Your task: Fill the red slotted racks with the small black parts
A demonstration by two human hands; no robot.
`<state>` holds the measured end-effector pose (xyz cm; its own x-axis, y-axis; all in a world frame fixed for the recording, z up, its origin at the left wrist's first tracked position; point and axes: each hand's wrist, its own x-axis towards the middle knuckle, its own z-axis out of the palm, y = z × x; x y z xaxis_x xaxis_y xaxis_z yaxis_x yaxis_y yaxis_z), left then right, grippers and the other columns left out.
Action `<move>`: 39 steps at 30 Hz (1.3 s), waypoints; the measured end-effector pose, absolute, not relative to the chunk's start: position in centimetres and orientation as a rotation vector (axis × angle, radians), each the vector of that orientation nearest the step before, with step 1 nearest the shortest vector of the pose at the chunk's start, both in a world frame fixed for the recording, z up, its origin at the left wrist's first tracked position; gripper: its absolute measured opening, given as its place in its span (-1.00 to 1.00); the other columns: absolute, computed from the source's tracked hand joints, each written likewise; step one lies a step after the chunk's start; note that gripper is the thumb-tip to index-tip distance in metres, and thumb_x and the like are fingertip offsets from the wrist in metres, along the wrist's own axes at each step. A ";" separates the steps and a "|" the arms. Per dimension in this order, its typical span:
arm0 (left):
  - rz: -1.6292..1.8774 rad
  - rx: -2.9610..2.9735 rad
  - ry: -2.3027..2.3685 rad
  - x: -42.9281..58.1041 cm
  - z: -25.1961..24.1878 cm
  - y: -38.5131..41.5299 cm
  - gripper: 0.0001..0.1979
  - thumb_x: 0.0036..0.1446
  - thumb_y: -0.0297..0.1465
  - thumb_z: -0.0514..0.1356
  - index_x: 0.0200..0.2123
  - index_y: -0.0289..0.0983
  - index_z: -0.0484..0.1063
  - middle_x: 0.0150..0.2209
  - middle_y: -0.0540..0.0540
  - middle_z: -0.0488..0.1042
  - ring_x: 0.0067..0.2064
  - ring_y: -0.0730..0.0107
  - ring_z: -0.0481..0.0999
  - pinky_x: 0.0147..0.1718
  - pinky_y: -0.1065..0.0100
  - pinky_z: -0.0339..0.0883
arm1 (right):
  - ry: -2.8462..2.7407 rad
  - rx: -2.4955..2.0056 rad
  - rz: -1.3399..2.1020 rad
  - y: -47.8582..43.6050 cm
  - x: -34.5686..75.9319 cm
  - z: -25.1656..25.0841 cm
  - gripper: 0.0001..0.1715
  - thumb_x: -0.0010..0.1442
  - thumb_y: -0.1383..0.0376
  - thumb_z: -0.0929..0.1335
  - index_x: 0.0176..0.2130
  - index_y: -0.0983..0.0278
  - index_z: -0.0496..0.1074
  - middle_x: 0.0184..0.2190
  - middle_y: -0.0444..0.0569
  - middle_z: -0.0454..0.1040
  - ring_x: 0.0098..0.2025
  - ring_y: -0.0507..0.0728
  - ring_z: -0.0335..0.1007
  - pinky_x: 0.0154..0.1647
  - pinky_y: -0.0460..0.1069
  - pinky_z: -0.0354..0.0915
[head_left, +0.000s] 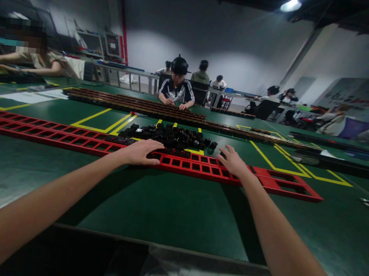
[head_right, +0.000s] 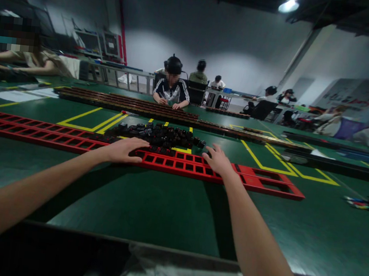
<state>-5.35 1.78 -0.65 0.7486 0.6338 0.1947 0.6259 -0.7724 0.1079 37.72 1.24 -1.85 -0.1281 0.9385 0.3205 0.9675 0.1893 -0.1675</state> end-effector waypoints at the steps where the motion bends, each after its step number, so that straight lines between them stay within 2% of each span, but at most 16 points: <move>1: 0.342 2.907 1.043 -5.3 -0.6 1.8 -0.28 0.26 0.06 0.09 0.29 -0.31 0.26 0.31 -0.28 0.28 0.31 0.03 0.27 0.28 0.09 0.13 | -2.144 -1.789 -0.094 1.4 37.8 -2.0 -0.48 0.35 0.04 0.23 0.09 0.26 0.50 0.23 0.24 0.28 0.21 0.39 0.31 0.22 0.28 0.25; 4: 0.353 2.910 1.041 -5.3 -0.5 1.7 -0.30 0.27 0.04 0.09 0.29 -0.30 0.26 0.31 -0.26 0.29 0.31 0.04 0.27 0.27 0.09 0.14 | -2.133 -1.774 -0.114 1.7 38.0 -2.1 -0.54 0.36 0.09 0.23 -0.09 0.30 0.58 0.07 0.27 0.42 0.12 0.36 0.38 0.19 0.27 0.28; 7: 0.355 2.906 1.055 -5.2 -0.5 1.6 -0.31 0.26 0.04 0.10 0.29 -0.27 0.26 0.31 -0.26 0.30 0.31 0.04 0.28 0.27 0.08 0.13 | -2.066 -1.785 -0.165 1.3 38.0 -1.8 -0.62 0.33 0.17 0.26 -0.13 0.32 0.58 -0.06 0.23 0.46 0.00 0.32 0.43 0.15 0.23 0.32; 13: 0.333 2.908 1.046 -5.2 -0.4 1.6 -0.28 0.27 0.05 0.07 0.30 -0.31 0.24 0.32 -0.27 0.27 0.32 0.05 0.26 0.28 0.09 0.12 | -1.949 -1.692 -0.273 0.6 37.9 -1.2 -0.70 0.16 0.29 0.37 -0.08 0.30 0.50 -0.04 0.15 0.41 -0.07 0.28 0.43 0.03 0.17 0.38; 18: 0.348 2.911 1.047 -5.2 -0.6 1.7 -0.29 0.27 0.05 0.09 0.29 -0.32 0.26 0.31 -0.27 0.28 0.31 0.06 0.27 0.28 0.10 0.12 | -1.875 -1.566 -0.296 0.5 38.0 -1.2 -0.75 0.07 0.35 0.38 -0.18 0.27 0.43 -0.13 0.11 0.41 -0.14 0.27 0.41 -0.07 0.17 0.39; 23: 0.371 2.899 1.049 -5.3 -0.8 1.7 -0.31 0.27 0.04 0.09 0.29 -0.30 0.26 0.30 -0.27 0.29 0.31 0.07 0.28 0.28 0.10 0.13 | -1.874 -1.568 -0.211 0.5 38.1 -1.2 -0.77 0.09 0.32 0.35 -0.19 0.26 0.42 -0.17 0.09 0.43 -0.20 0.26 0.41 -0.13 0.15 0.39; 27: 0.362 2.902 1.043 -5.3 -0.5 1.6 -0.30 0.27 0.05 0.09 0.29 -0.30 0.26 0.31 -0.27 0.28 0.31 0.07 0.27 0.28 0.11 0.12 | -1.890 -1.538 -0.170 0.7 38.1 -1.2 -0.72 0.17 0.30 0.31 -0.11 0.27 0.46 -0.11 0.12 0.45 -0.11 0.27 0.41 -0.02 0.18 0.37; 31: 0.333 2.896 1.048 -5.3 -0.3 1.6 -0.28 0.27 0.05 0.08 0.29 -0.33 0.25 0.31 -0.29 0.28 0.31 0.04 0.27 0.28 0.09 0.13 | -1.868 -1.526 -0.157 0.7 38.0 -1.3 -0.69 0.24 0.32 0.23 -0.12 0.28 0.50 -0.10 0.13 0.42 -0.08 0.27 0.41 0.05 0.19 0.34; 39: 0.340 2.893 1.050 -5.3 -0.3 1.5 -0.29 0.27 0.06 0.07 0.29 -0.29 0.25 0.32 -0.27 0.27 0.31 0.02 0.27 0.27 0.07 0.14 | -1.919 -1.511 -0.084 0.6 38.2 -1.1 -0.72 0.13 0.26 0.39 -0.12 0.26 0.51 -0.09 0.10 0.42 -0.12 0.26 0.43 -0.04 0.18 0.41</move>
